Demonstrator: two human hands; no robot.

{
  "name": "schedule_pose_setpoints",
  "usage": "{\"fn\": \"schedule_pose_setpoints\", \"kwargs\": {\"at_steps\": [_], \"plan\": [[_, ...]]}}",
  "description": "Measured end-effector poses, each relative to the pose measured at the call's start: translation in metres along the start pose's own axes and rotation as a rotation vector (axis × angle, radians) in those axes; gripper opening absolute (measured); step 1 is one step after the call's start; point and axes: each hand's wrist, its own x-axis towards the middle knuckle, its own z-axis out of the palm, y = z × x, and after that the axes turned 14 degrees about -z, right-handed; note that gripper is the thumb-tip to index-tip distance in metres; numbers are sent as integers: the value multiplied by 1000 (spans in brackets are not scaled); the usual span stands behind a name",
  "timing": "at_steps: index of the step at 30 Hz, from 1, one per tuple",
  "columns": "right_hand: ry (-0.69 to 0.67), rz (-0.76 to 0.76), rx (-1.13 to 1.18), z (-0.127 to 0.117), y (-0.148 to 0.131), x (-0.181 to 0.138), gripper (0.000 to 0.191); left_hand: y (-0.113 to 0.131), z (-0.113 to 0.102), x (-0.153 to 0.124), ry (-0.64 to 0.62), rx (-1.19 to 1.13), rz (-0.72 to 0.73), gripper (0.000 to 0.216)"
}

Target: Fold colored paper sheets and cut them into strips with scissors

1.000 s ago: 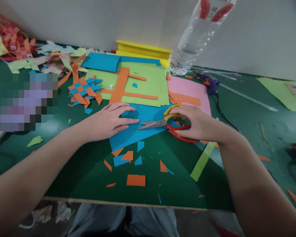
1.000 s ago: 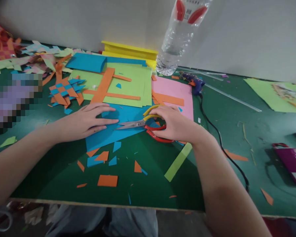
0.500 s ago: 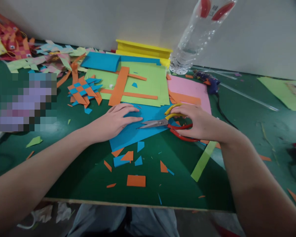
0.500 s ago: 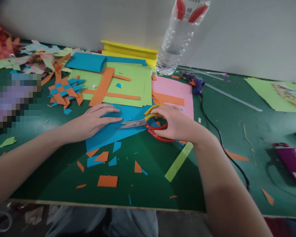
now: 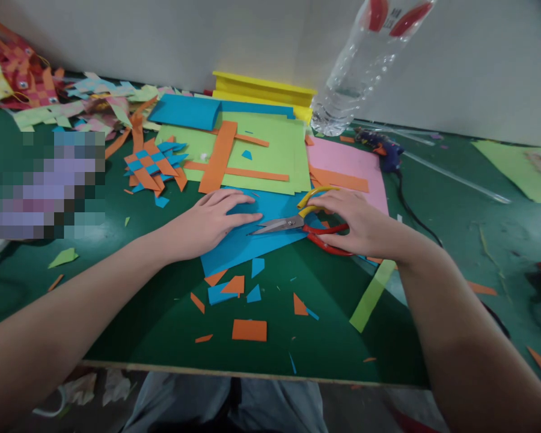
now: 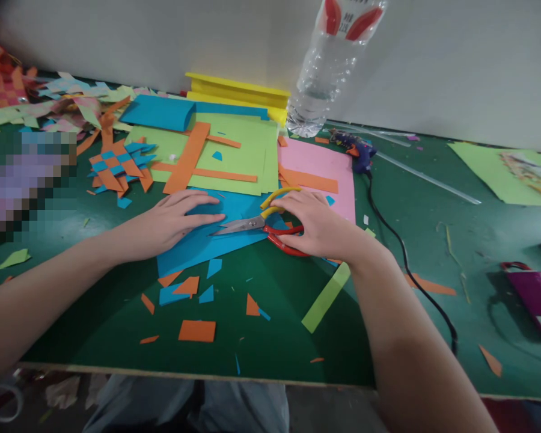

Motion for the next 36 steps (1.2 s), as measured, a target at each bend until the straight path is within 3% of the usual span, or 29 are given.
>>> {"fn": "schedule_pose_setpoints", "kwargs": {"at_steps": [19, 36], "plan": [[-8, 27, 6, 3, -11, 4, 39, 1, 0, 0, -3, 5, -10, 54], [-13, 1, -2, 0, -9, 3, 46, 1, -1, 0, -2, 10, -18, 57]]}}
